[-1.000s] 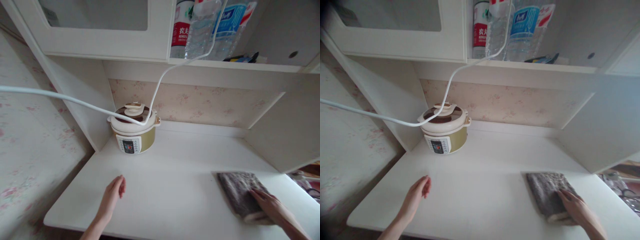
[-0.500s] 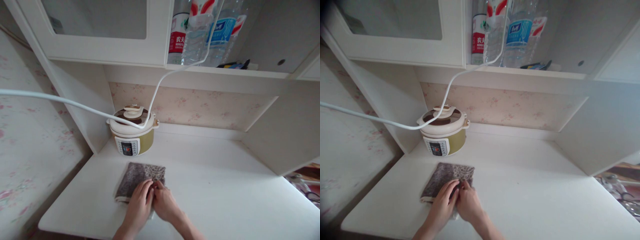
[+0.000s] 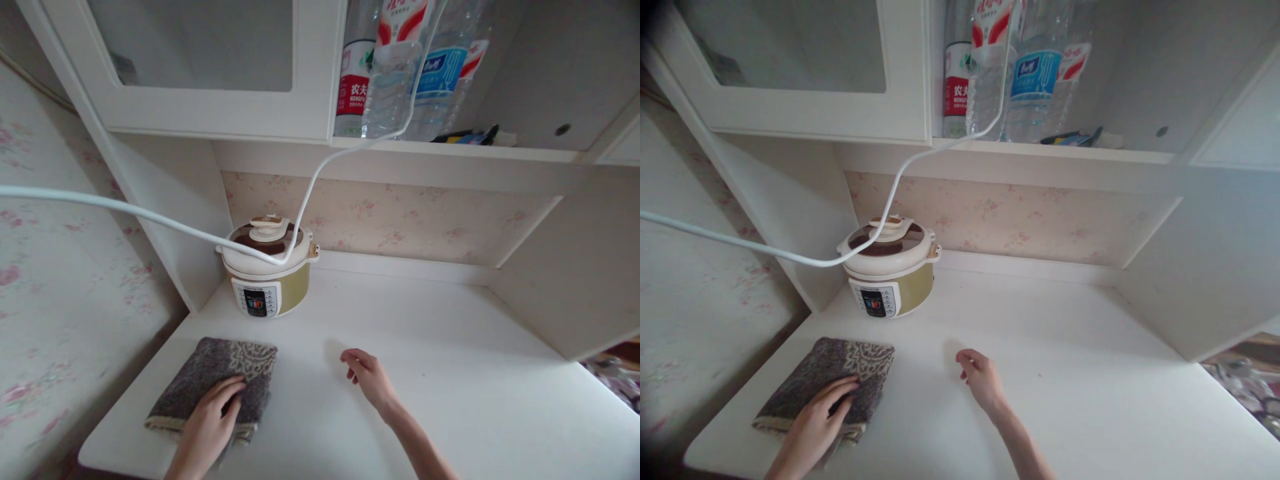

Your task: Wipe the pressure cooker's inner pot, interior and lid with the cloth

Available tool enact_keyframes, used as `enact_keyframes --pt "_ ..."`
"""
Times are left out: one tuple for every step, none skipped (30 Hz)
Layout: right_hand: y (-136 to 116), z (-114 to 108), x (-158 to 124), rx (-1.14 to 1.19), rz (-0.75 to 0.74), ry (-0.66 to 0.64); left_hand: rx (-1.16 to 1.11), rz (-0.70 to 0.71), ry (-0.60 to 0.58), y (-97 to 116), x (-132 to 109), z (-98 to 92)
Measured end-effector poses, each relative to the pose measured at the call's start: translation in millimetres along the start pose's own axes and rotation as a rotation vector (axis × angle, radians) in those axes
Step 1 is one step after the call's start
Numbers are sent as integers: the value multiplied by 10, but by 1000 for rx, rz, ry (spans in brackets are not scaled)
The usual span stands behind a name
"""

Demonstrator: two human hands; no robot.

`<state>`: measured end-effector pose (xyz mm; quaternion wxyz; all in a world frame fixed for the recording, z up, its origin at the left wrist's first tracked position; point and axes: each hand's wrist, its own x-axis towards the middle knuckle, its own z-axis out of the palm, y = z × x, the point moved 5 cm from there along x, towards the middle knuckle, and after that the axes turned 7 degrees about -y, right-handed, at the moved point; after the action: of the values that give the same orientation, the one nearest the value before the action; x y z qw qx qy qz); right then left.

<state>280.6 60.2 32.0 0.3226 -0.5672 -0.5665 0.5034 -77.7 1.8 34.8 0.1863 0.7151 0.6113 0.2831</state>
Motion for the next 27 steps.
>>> enact_keyframes --pt "98 -100 -39 -55 18 33 -86 -62 -27 51 32 -16" --pt "179 -176 -85 -117 21 64 -177 -123 -52 138 66 -16" --pt "232 -226 -134 -184 2 99 -269 -176 -83 259 103 6" --pt "259 -248 -184 -253 -37 134 -361 -214 -112 411 146 47" --pt "262 -242 -233 -325 -85 166 -445 -218 -163 595 199 115" --pt "246 -209 -279 -405 -134 191 -530 -197 -241 798 260 212" --pt "220 -157 -319 -491 -175 202 -617 -167 -317 1000 328 322" --pt "189 -95 -351 -579 -201 202 -692 -137 -398 1188 399 444" --pt "160 -34 -376 -662 -216 194 -756 -122 -459 1345 472 567" --pt "131 16 -395 -731 -228 187 -811 -112 -508 1474 546 690" --pt "105 48 -410 -779 -239 186 -849 -107 -554 1574 615 814" --pt "88 61 -421 -803 -244 189 -875 -107 -597 1648 676 935" --pt "81 56 -428 -808 -240 192 -891 -111 -638 1698 724 1053" --pt "83 42 -431 -800 -233 190 -901 -122 -672 1725 761 1163" --pt "90 24 -431 -788 -227 183 -910 -143 -694 1731 785 1262" --pt "99 5 -431 -774 -226 176 -926 -169 -701 1721 799 1345" --pt "107 -11 -430 -761 -229 169 -948 -199 -694 1699 805 1411" --pt "114 -23 -429 -750 -234 163 -975 -228 -679 1670 802 1459" --pt "119 -31 -427 -740 -237 160 -1000 -252 -662 1639 791 1491" --pt "124 -35 -424 -732 -237 157 -1022 -267 -649 1612 776 1506" --pt "127 -36 -421 -727 -233 156 -1040 -272 -639 1591 757 1507" --pt "130 -34 -417 -724 -226 154 -1052 -270 -629 1575 739 1496" --pt "130 -30 -414 -724 -220 152 -1059 -264 -617 1564 723 1477" --pt "129 -26 -411 -724 -215 151 -1062 -258 -605 1558 709 1455" --pt "127 -22 -409 -726 -212 150 -1062 -254 -593 1556 698 1433" --pt "124 -20 -408 -727 -212 150 -1059 -253 -582 1557 691 1415" --pt "122 -18 -407 -726 -213 151 -1053 -254 -574 1560 687 1403"
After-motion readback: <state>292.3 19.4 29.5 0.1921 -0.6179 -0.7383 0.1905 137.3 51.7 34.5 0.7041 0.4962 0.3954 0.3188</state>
